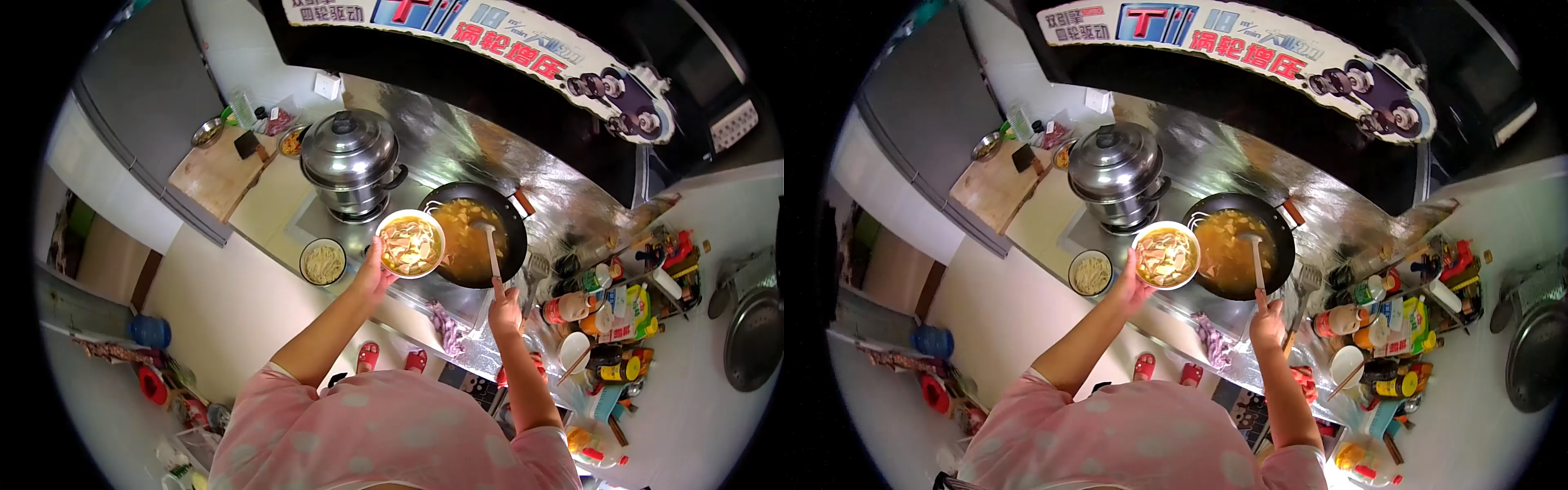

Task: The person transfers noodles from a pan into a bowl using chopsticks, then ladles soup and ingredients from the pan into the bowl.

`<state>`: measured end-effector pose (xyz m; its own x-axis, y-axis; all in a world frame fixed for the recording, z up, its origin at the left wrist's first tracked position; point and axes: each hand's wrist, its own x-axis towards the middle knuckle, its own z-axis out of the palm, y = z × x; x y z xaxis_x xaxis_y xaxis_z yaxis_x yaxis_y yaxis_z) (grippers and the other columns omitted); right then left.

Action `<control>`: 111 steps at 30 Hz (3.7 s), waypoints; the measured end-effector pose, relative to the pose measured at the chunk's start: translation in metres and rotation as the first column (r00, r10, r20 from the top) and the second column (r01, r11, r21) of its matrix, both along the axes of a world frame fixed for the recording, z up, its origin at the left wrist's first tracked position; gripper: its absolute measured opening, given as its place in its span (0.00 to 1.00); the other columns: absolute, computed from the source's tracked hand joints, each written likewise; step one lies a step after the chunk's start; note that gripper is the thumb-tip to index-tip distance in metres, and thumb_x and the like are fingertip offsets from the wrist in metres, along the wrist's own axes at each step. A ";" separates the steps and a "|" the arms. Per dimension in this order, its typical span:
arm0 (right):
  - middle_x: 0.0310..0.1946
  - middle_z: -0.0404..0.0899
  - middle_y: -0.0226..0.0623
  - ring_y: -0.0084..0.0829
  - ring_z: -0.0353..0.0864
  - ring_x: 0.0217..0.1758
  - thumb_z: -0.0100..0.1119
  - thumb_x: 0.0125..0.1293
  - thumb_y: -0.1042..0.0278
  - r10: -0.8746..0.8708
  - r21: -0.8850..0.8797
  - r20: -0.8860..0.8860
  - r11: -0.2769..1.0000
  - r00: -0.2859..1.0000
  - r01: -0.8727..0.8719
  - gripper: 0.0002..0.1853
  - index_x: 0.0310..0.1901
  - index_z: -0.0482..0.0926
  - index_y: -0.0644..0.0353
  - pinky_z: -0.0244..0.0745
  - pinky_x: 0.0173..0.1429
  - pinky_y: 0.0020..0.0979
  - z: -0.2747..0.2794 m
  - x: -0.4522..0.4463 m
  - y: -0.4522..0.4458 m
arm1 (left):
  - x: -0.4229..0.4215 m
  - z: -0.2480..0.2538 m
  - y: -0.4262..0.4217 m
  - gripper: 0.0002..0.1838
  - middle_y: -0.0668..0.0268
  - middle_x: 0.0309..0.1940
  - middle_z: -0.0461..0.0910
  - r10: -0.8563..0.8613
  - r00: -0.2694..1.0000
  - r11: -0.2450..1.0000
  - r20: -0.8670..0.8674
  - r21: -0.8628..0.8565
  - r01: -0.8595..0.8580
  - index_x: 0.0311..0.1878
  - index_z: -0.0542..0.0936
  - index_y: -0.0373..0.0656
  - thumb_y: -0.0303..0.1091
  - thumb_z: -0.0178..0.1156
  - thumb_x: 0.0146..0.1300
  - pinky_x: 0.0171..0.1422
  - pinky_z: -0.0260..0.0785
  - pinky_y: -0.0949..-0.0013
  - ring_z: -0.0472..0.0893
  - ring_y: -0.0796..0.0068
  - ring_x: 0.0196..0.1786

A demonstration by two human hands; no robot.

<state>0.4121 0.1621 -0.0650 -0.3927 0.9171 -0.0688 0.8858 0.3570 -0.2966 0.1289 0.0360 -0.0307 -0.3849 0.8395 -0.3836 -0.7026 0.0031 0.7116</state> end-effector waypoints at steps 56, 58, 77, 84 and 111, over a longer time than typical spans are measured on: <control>0.60 0.63 0.31 0.40 0.70 0.51 0.43 0.69 0.49 -0.298 -0.885 -0.459 0.074 0.837 -0.459 0.29 0.69 0.51 0.43 0.73 0.51 0.37 -0.082 -0.693 -0.140 | -0.506 -0.129 -0.178 0.35 0.67 0.52 0.72 0.218 0.943 0.856 -0.249 -0.416 -0.308 0.63 0.63 0.50 0.66 0.29 0.65 0.54 0.64 0.66 0.70 0.75 0.54; 0.61 0.63 0.32 0.41 0.69 0.52 0.42 0.69 0.49 -0.309 -0.890 -0.450 0.078 0.838 -0.450 0.29 0.69 0.51 0.43 0.73 0.51 0.37 -0.088 -0.700 -0.136 | -0.515 -0.142 -0.174 0.35 0.67 0.53 0.72 0.226 0.948 0.870 -0.226 -0.391 -0.300 0.63 0.64 0.49 0.65 0.30 0.65 0.55 0.64 0.66 0.70 0.75 0.55; 0.64 0.57 0.37 0.44 0.70 0.54 0.44 0.67 0.45 -0.316 -0.912 -0.410 0.118 0.856 -0.394 0.34 0.70 0.45 0.42 0.74 0.50 0.39 -0.105 -0.709 -0.132 | -0.516 -0.143 -0.171 0.31 0.68 0.55 0.70 0.311 0.933 0.853 -0.181 -0.379 -0.358 0.62 0.64 0.48 0.60 0.31 0.68 0.60 0.58 0.67 0.68 0.76 0.56; 0.57 0.64 0.36 0.32 0.74 0.48 0.47 0.66 0.51 -0.474 -0.845 -0.531 0.359 0.703 -0.396 0.31 0.68 0.52 0.51 0.74 0.44 0.35 -0.068 -0.646 -0.131 | -0.470 -0.123 -0.226 0.20 0.70 0.44 0.71 0.499 0.821 0.723 -0.279 -0.389 -0.572 0.52 0.69 0.49 0.49 0.52 0.63 0.53 0.63 0.67 0.68 0.78 0.50; 0.55 0.63 0.41 0.42 0.73 0.48 0.44 0.61 0.70 -0.896 -0.922 -0.369 0.319 0.249 -0.218 0.32 0.67 0.48 0.42 0.74 0.51 0.45 -0.091 -0.355 -0.213 | -0.238 -0.171 -0.116 0.27 0.69 0.55 0.68 -0.244 0.969 0.937 -0.049 -0.270 0.222 0.62 0.63 0.50 0.52 0.51 0.63 0.58 0.60 0.66 0.68 0.75 0.58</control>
